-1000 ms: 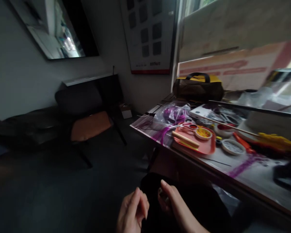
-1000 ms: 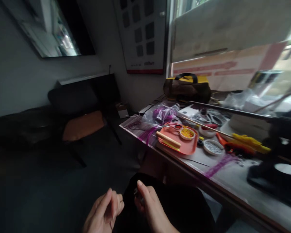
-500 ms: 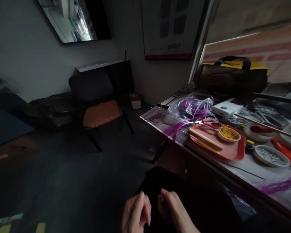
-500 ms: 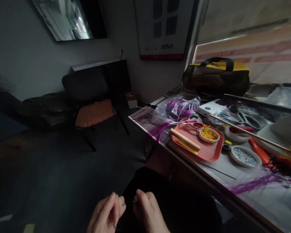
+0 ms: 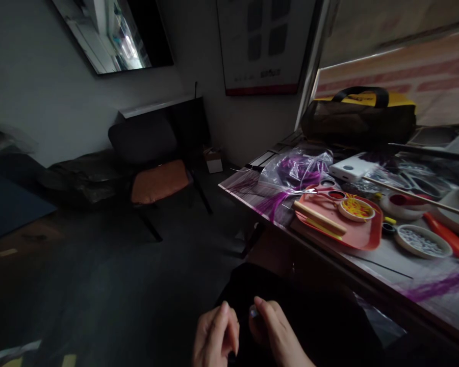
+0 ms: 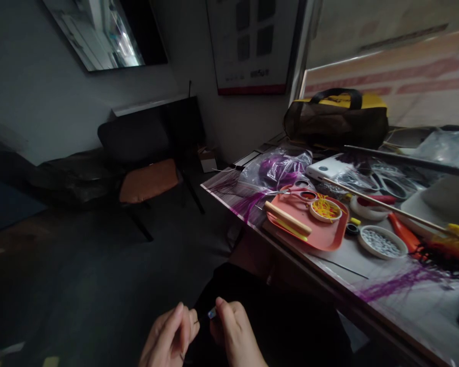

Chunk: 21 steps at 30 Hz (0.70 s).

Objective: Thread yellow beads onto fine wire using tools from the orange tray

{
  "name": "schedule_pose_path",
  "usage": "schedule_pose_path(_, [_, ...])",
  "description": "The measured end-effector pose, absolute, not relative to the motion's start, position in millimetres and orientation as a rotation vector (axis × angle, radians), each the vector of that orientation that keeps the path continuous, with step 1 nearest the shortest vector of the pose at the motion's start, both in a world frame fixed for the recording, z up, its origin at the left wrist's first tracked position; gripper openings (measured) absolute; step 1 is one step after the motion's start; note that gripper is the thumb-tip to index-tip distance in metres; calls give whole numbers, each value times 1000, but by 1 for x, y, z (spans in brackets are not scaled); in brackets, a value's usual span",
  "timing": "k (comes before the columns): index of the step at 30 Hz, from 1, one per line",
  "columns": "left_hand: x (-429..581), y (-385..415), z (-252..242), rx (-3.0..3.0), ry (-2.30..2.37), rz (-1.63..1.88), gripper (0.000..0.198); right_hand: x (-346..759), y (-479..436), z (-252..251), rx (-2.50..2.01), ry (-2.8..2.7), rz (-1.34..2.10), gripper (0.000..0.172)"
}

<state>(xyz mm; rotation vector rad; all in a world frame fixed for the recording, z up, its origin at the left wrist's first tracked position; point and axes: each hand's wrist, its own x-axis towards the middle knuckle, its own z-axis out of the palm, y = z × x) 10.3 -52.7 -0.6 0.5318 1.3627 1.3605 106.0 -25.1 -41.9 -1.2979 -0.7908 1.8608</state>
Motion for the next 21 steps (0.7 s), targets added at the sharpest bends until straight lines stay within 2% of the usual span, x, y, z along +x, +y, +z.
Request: schedule_pose_path(21, [11, -52, 0, 547, 1354, 1354, 52, 104, -24, -53, -1181, -901, 1921, 62])
